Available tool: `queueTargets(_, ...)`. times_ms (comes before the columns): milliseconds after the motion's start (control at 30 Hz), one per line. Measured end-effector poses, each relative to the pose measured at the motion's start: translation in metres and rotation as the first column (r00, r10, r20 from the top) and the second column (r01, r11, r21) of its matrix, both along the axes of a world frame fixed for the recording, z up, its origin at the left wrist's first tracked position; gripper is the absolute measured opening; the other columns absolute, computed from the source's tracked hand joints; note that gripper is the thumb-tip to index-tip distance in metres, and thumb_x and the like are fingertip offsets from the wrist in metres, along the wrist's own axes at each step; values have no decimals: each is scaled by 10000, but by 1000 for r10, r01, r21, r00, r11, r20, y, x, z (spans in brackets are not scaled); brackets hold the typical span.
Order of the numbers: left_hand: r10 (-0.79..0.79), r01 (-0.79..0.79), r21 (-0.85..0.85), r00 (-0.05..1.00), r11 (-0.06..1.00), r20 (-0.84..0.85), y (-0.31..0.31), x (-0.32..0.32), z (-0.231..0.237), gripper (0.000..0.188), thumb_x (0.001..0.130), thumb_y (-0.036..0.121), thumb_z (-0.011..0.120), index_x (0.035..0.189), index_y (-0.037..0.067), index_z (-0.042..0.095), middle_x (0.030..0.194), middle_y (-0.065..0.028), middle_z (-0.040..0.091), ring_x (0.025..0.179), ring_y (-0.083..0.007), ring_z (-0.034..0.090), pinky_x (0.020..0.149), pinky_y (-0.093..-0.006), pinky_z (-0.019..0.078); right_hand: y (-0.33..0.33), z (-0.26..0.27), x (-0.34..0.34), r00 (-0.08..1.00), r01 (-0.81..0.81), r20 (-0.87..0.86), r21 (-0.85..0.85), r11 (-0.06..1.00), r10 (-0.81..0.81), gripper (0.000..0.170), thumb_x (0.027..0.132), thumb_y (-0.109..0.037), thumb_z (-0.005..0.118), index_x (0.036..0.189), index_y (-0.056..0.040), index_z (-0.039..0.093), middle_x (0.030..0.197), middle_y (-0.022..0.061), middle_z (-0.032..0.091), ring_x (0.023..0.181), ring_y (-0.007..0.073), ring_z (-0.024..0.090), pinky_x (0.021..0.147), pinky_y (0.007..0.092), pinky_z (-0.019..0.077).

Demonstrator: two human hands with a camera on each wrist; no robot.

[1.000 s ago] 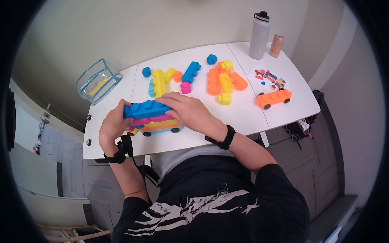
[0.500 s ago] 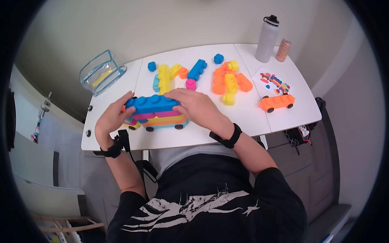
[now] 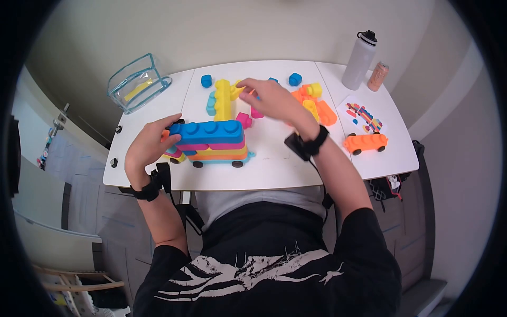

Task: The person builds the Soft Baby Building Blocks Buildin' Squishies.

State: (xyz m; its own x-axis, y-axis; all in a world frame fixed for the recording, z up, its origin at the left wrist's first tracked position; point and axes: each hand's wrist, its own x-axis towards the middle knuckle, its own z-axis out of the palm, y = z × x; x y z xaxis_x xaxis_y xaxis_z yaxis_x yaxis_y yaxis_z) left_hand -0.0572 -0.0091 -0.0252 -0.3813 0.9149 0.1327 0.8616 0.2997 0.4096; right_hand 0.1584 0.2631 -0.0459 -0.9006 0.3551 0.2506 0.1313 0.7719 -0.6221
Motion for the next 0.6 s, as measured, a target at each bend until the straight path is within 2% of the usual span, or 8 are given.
queueTargets(67, 3, -4, 30, 1000, 1000, 27, -2, 5, 7, 537, 946, 126, 765, 1462, 68, 627, 1265, -190, 749, 1059, -338, 741, 968, -404, 571, 35, -13, -27, 998, 52, 43, 4, 999, -52, 393, 1023, -256, 647, 1372, -80, 674, 1201, 147, 769, 1104, 317, 737, 948, 410, 577)
queueTargets(133, 5, -8, 63, 999, 998, 48, -4, 9, 15, 571, 950, 90, 758, 1494, 45, 588, 1276, -191, 746, 983, -299, 758, 925, -378, 587, 65, -29, -58, 951, 51, 279, 271, 961, -129, 420, 992, -245, 662, 1382, -88, 677, 1243, 141, 761, 1147, 327, 726, 970, 445, 577)
queueTargets(200, 21, -26, 58, 996, 998, 91, -8, 13, 19, 554, 952, 91, 755, 1483, 53, 601, 1285, -195, 742, 1136, -344, 734, 972, -404, 572, 93, -53, -85, 938, 28, 316, 342, 939, -143, 435, 982, -239, 653, 1389, -86, 672, 1265, 148, 753, 1160, 333, 718, 969, 447, 579)
queueTargets(233, 21, -27, 61, 996, 998, 90, -9, 13, 19, 554, 952, 91, 755, 1483, 53, 601, 1285, -195, 742, 1136, -344, 734, 972, -404, 572, 102, -63, -94, 922, -2, 356, 404, 915, -155, 450, 971, -233, 645, 1395, -84, 668, 1288, 155, 744, 1174, 340, 711, 969, 448, 582)
queueTargets(333, -6, 5, 83, 1000, 997, 13, -15, 13, 18, 603, 942, 99, 769, 1511, 73, 573, 1283, -187, 746, 1219, -357, 707, 995, -420, 563, 107, -76, -111, 902, 94, 342, 439, 894, -263, 406, 943, -193, 666, 1340, -127, 716, 1296, 122, 745, 1194, 324, 704, 980, 456, 582)
queueTargets(400, -9, -3, 224, 999, 974, 50, -17, 16, 17, 701, 928, 110, 789, 1569, 100, 505, 1334, -187, 723, 1251, -355, 691, 1017, -437, 555, 101, -74, -113, 888, 113, 360, 430, 896, -285, 382, 933, -165, 660, 1307, -137, 731, 1283, 115, 746, 1193, 320, 703, 968, 452, 585)
queueTargets(467, -10, 3, 197, 999, 980, 36, -21, 12, 17, 741, 921, 115, 797, 1588, 109, 474, 1369, -186, 704, 1262, -354, 685, 1023, -440, 553, 98, -78, -116, 876, 128, 374, 427, 895, -304, 364, 922, -138, 653, 1274, -146, 746, 1271, 107, 748, 1192, 317, 702, 956, 447, 588)
queueTargets(600, 0, -2, 75, 999, 997, 36, -25, 2, 15, 784, 916, 122, 805, 1609, 118, 438, 1436, -188, 661, 1267, -351, 682, 1028, -446, 552, 99, -90, -115, 929, 169, 202, 517, 839, -311, 293, 903, -85, 648, 1163, -142, 768, 1181, 89, 760, 1130, 311, 716, 914, 447, 595)
